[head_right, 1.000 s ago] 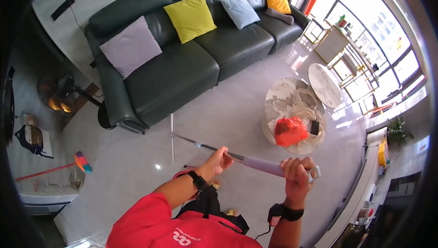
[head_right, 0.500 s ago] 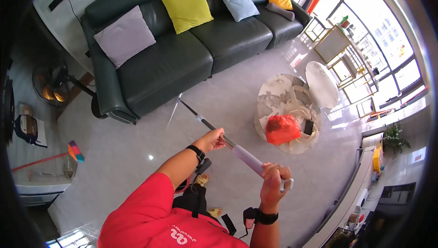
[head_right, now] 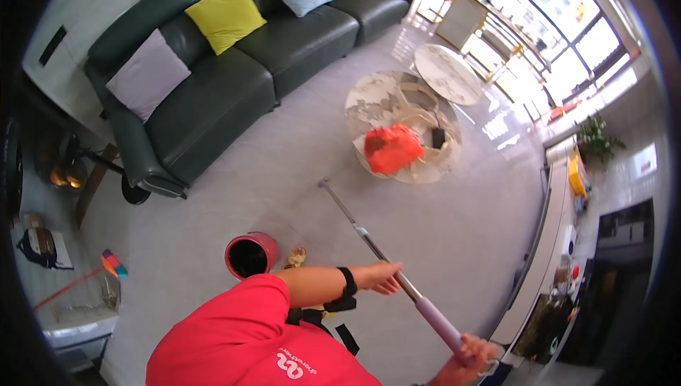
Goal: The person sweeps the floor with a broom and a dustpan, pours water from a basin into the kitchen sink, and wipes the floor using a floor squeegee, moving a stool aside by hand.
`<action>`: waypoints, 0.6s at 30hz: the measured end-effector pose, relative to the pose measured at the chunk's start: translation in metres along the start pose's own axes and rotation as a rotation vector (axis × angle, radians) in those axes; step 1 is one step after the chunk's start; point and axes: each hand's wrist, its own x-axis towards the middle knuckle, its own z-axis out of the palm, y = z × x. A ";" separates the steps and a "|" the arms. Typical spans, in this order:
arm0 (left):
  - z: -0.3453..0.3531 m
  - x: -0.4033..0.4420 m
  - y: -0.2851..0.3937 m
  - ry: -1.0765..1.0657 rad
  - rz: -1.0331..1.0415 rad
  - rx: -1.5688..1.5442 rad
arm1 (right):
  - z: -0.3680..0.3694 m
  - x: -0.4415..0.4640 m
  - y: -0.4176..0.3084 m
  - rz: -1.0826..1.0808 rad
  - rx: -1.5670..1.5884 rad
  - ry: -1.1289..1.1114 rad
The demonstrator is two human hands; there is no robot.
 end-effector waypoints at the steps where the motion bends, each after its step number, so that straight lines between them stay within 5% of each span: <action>1: 0.026 -0.001 -0.014 -0.039 -0.043 0.034 | -0.013 -0.011 -0.020 -0.036 -0.032 0.063; 3: 0.075 -0.009 -0.039 -0.096 -0.117 0.047 | -0.033 -0.031 -0.069 -0.015 -0.071 0.297; 10: 0.148 -0.015 -0.085 -0.066 -0.258 -0.245 | -0.055 -0.068 -0.126 -0.153 -0.072 0.118; 13: 0.118 -0.033 -0.070 0.004 -0.188 -0.292 | -0.065 -0.055 -0.108 -0.121 0.068 -0.098; 18: -0.021 -0.048 -0.046 0.352 0.111 -0.557 | -0.014 -0.042 0.009 0.134 0.044 0.056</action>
